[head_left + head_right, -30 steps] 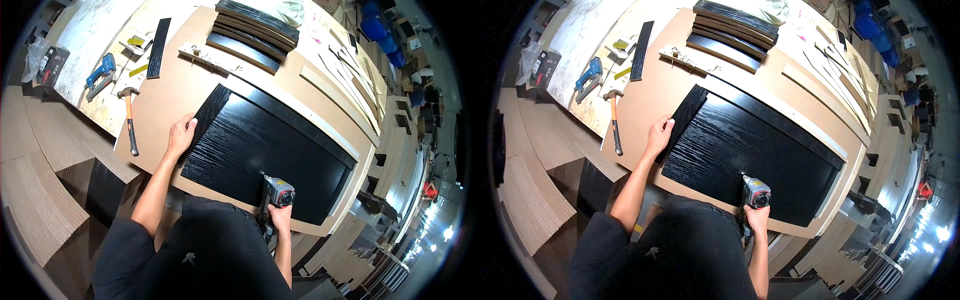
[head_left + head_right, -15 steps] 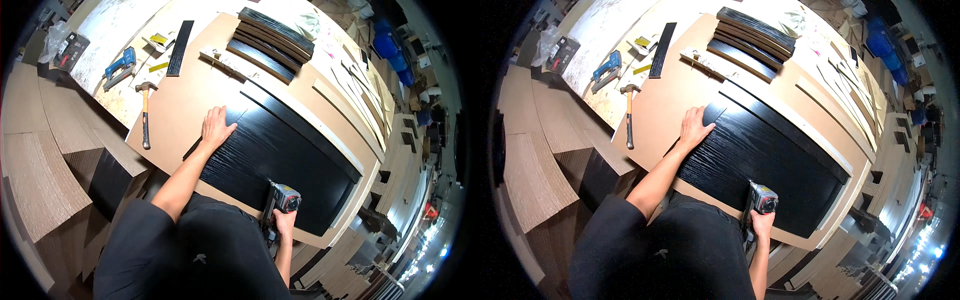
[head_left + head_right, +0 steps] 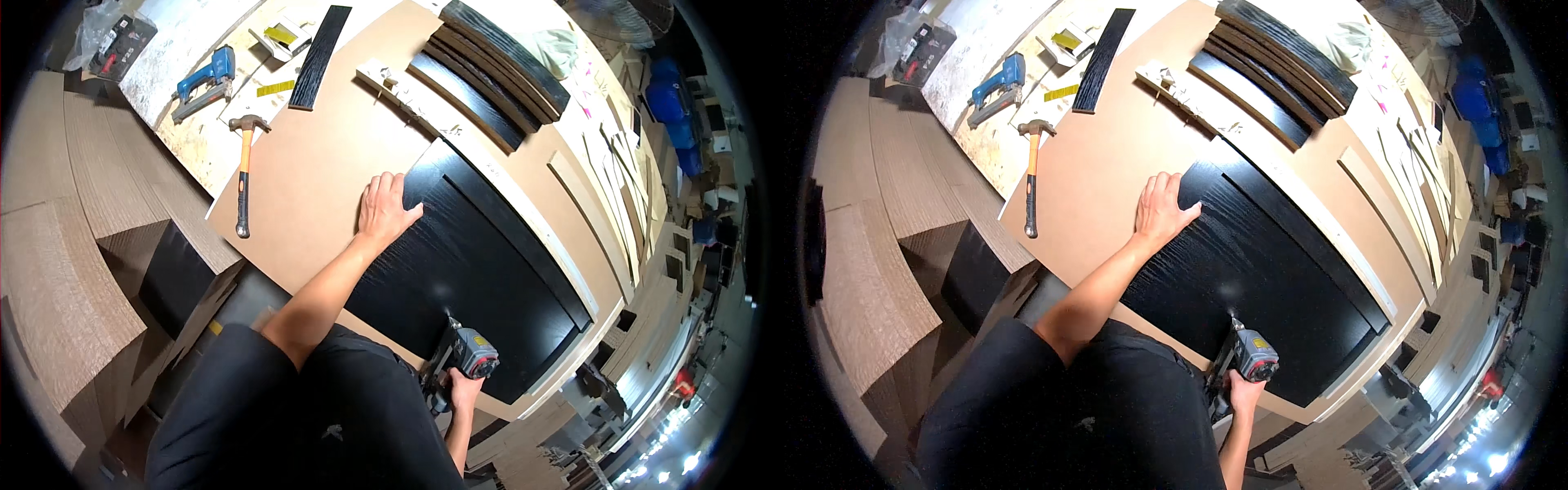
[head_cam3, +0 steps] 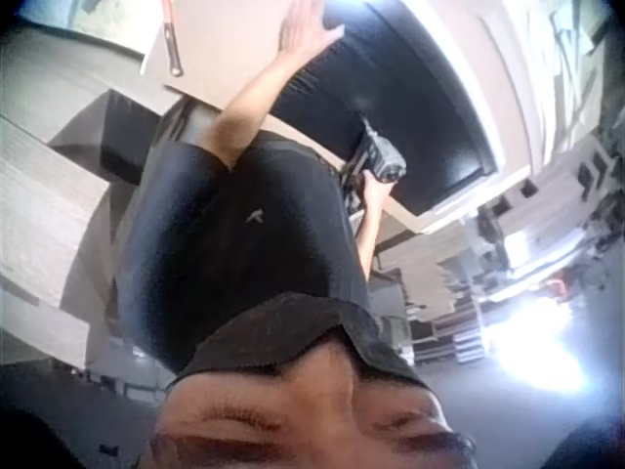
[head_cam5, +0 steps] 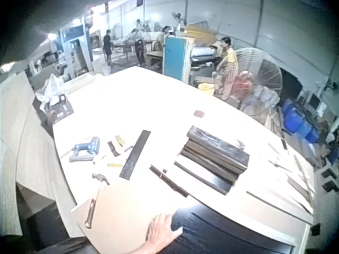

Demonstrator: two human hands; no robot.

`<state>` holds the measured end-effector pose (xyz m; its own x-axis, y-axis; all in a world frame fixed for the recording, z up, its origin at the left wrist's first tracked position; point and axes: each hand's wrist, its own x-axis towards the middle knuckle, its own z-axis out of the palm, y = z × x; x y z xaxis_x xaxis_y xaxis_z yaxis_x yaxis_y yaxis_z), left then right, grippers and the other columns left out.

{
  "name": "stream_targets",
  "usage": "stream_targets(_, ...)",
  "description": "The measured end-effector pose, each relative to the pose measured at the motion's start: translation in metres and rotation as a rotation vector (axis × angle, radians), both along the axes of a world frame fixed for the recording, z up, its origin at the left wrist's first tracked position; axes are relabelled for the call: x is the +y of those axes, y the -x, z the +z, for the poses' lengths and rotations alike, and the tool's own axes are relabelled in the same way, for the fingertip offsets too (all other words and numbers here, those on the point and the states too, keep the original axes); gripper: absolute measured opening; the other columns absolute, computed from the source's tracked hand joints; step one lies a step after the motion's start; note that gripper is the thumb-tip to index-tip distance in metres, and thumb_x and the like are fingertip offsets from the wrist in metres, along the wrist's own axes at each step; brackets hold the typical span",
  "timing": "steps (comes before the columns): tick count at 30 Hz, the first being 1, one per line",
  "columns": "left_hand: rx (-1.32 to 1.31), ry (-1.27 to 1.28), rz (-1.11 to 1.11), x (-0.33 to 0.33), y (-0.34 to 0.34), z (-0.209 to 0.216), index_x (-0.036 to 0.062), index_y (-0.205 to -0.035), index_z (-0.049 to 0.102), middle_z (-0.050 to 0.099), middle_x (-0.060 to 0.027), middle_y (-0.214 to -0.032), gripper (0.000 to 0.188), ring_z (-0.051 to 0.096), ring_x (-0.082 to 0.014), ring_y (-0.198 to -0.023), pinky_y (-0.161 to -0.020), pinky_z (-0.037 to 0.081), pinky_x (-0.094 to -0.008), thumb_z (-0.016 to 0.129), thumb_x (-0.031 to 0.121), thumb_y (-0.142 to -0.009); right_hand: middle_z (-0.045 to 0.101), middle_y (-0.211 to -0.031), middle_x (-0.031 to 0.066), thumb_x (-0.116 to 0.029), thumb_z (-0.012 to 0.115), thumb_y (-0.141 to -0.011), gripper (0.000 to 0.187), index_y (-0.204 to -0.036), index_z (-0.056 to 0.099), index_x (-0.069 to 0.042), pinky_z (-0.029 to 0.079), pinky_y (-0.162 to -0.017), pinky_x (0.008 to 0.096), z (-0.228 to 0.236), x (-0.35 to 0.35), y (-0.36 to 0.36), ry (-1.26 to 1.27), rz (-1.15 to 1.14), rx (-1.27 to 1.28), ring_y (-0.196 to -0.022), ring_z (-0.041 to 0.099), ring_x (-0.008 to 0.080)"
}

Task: The person assembles a furniture panel by picking up a black board, placing it on a work table, and using a pneumatic nail gun to attach wooden strips and thin vertical spacers to the panel surface.

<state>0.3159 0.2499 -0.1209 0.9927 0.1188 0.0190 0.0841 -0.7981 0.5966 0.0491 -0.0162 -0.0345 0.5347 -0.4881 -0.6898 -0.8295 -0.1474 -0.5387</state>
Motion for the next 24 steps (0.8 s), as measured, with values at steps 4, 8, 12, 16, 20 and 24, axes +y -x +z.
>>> stream_targets(4, -0.018, -0.006, -0.023, 0.001, 0.001, -0.004, -0.0010, -0.118, 0.056, 0.055, -0.0150, -0.105, 0.060, 0.053, -0.0318, -0.103, -0.094, 0.045, -0.0422, 0.078, 0.032, -0.073, 0.061, -0.071, 0.0092, 0.000, 0.063, -0.070, 0.031, -0.100, 0.055, 0.004, 0.050, -0.052, 0.0330, -0.008, -0.006, 0.007, 0.106, 0.038, -0.033, -0.056, 0.060, 0.0199)
stream_targets(8, 0.003, 0.014, -0.024, 0.002, -0.002, -0.006, 0.0000, -0.123, 0.051, 0.054, -0.0157, -0.111, 0.065, 0.051, -0.0317, -0.108, -0.096, 0.042, -0.0439, 0.078, 0.034, -0.075, 0.058, -0.059, 0.0097, 0.002, 0.060, -0.070, 0.014, -0.084, 0.058, 0.005, 0.050, -0.050, 0.0323, -0.010, -0.012, 0.007, 0.072, 0.007, -0.027, -0.049, 0.059, 0.0212)
stream_targets(12, 0.026, 0.070, -0.027, 0.004, -0.004, -0.008, 0.0016, -0.126, 0.050, 0.055, -0.0140, -0.113, 0.068, 0.051, -0.0304, -0.109, -0.095, 0.041, -0.0446, 0.079, 0.034, -0.074, 0.060, -0.060, 0.0108, 0.002, 0.056, -0.072, 0.006, -0.067, 0.059, 0.004, 0.049, -0.051, 0.0319, -0.007, -0.016, 0.009, 0.024, 0.022, 0.009, -0.051, 0.060, 0.0219)
stream_targets(16, 0.052, 0.074, -0.043, 0.006, -0.003, -0.009, 0.0018, -0.127, 0.049, 0.054, -0.0134, -0.114, 0.068, 0.051, -0.0291, -0.109, -0.094, 0.040, -0.0433, 0.078, 0.034, -0.076, 0.061, -0.061, 0.0106, 0.000, 0.056, -0.073, 0.012, -0.061, 0.060, 0.002, 0.049, -0.055, 0.0314, -0.002, -0.020, 0.009, 0.086, 0.157, 0.073, -0.054, 0.061, 0.0218)
stream_targets(20, 0.073, 0.081, -0.049, 0.007, -0.004, -0.009, 0.0025, -0.129, 0.048, 0.053, -0.0131, -0.115, 0.067, 0.050, -0.0283, -0.109, -0.094, 0.039, -0.0428, 0.077, 0.034, -0.078, 0.062, -0.062, 0.0099, -0.003, 0.057, -0.074, 0.013, -0.063, 0.061, 0.002, 0.049, -0.058, 0.0318, 0.003, -0.019, 0.007, 0.095, 0.191, 0.158, -0.057, 0.062, 0.0214)
stream_targets(24, 0.087, 0.070, -0.058, 0.007, -0.004, -0.009, 0.0024, -0.129, 0.047, 0.053, -0.0127, -0.115, 0.067, 0.049, -0.0276, -0.110, -0.095, 0.038, -0.0426, 0.076, 0.036, -0.079, 0.064, -0.068, 0.0085, -0.001, 0.062, -0.072, 0.005, -0.070, 0.061, 0.004, 0.051, -0.064, 0.0337, 0.005, -0.015, 0.009, 0.123, 0.069, 0.258, -0.064, 0.064, 0.0214)
